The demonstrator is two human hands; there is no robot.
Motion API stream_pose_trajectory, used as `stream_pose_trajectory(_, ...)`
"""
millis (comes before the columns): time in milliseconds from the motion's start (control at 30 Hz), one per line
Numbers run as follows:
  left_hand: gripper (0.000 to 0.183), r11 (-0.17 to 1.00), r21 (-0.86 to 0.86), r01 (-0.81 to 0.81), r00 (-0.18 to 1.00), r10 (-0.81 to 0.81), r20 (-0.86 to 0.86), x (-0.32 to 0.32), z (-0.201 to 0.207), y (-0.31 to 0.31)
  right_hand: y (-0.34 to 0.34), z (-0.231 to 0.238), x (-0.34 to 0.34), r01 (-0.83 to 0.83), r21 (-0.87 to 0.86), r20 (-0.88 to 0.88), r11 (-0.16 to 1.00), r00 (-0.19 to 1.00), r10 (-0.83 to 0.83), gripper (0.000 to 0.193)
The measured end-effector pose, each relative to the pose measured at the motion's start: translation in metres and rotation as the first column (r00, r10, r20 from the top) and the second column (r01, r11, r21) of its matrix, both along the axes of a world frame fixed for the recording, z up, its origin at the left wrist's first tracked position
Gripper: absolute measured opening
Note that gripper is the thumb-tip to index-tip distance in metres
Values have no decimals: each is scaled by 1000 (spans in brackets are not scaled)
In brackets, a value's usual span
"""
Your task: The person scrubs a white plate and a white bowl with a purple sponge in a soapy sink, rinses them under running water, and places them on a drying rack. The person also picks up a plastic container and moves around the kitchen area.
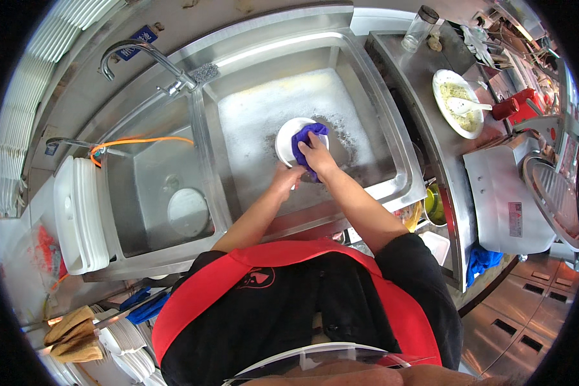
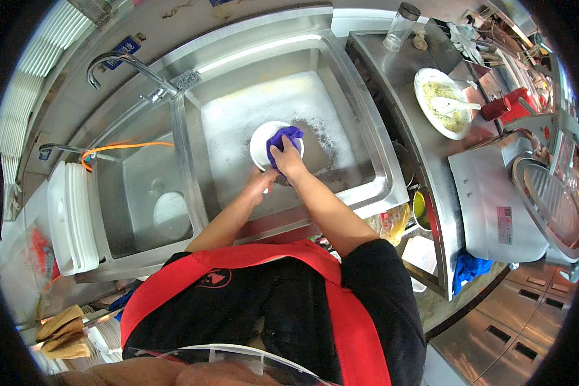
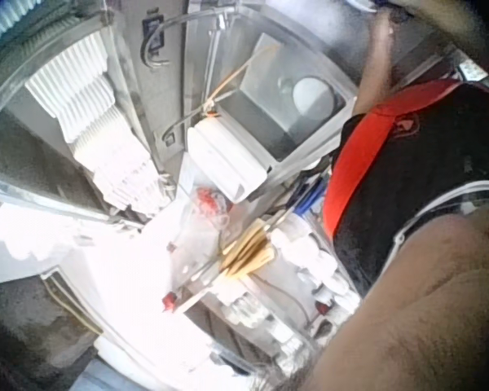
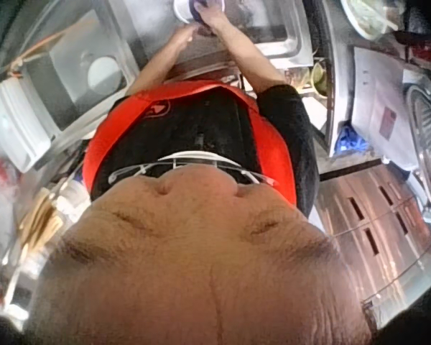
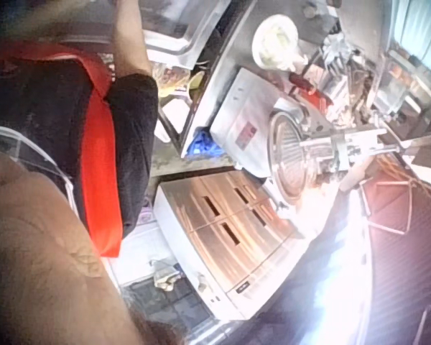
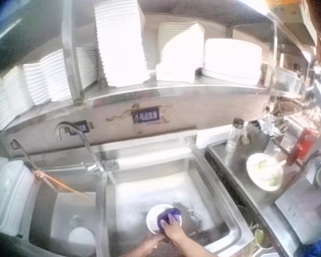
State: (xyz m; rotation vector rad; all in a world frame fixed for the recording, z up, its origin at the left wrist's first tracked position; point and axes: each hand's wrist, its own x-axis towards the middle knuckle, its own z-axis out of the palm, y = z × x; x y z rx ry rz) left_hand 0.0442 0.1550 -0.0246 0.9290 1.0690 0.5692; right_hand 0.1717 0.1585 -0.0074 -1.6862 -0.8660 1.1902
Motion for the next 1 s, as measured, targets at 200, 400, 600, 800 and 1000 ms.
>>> stream_pose_trajectory(200, 30, 975, 65, 212, 977, -210, -39, 0, 12, -5, 20, -4, -8, -122, -48, 588, 991, 799, 127, 41)
stream_pose_trajectory(400, 34, 973, 99, 210, 973, -198, -122, -10, 12, 4, 17, 5, -1, -615, -41, 558, 787, 640, 529, 29)
stream_pose_trajectory(600, 32, 975, 43, 220, 971, -214, -103, -17, 17, 8, 9, 38, 14, -739, -571, 723, 358, -245, 646, 25)
stream_pose_trajectory(800, 33, 972, -40, 231, 963, -235, -132, -25, 23, 22, 1, 27, 27, -721, -431, 878, 542, -197, 436, 47)
stream_pose_trajectory(1000, 41, 997, 0, 72, 986, -72, -149, -13, 29, 26, 4, 28, 17, -581, -347, 871, 737, 91, 482, 35)
